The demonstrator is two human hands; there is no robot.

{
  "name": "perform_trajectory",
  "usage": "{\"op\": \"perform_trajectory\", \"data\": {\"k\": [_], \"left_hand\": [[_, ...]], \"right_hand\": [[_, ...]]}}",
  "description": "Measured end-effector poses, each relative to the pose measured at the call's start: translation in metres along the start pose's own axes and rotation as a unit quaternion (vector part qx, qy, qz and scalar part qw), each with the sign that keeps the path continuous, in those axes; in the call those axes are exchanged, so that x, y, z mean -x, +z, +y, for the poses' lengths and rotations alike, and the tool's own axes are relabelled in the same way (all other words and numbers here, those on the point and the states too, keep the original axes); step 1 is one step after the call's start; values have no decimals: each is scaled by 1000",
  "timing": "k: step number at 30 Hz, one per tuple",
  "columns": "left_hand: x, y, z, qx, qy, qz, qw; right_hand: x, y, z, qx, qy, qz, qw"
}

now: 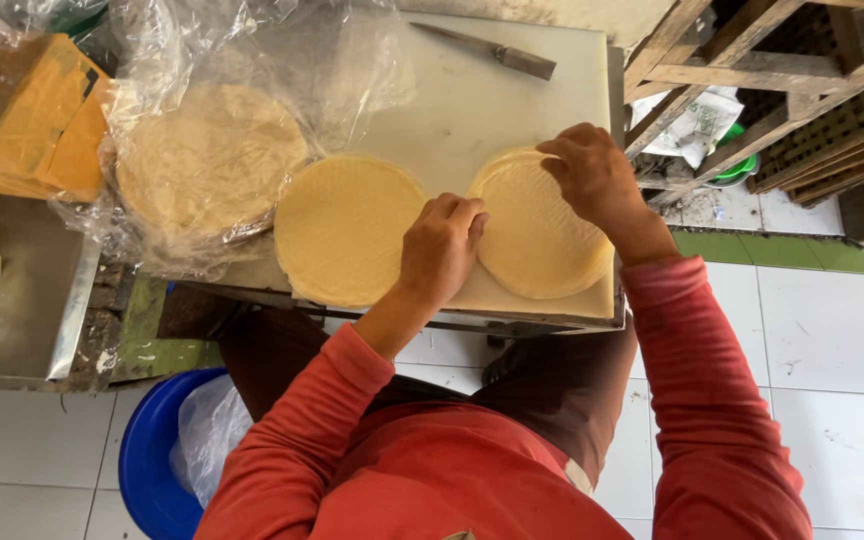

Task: The person separates thin, circular dough wrappers from a stack by hand and places them on a work surface.

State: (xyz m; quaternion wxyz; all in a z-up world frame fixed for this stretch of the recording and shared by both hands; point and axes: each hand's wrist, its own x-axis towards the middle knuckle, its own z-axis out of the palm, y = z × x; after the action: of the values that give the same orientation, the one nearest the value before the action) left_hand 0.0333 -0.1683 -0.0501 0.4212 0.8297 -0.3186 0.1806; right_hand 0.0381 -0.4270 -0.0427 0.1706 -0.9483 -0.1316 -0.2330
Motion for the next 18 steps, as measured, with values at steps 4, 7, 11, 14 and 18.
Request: {"op": "perform_trajectory", "data": {"k": [4, 7, 11, 14, 18], "left_hand": [[7, 6, 0, -2, 1, 10, 1000], [9, 8, -3, 11, 0, 17, 1000], [9, 8, -4, 10, 3, 17, 1000], [9, 6, -3, 4, 12, 14, 1000], [8, 5, -3, 8, 10, 17, 1000]], "right_hand": [[-10, 8, 9, -9, 31, -70, 997], [-10, 7, 10, -25, 53, -93, 994], [-14, 4, 5, -15, 57, -116, 992], [-19, 2, 4, -15, 55, -134, 989], [-24, 2, 7, -50, 86, -162, 982]]}}
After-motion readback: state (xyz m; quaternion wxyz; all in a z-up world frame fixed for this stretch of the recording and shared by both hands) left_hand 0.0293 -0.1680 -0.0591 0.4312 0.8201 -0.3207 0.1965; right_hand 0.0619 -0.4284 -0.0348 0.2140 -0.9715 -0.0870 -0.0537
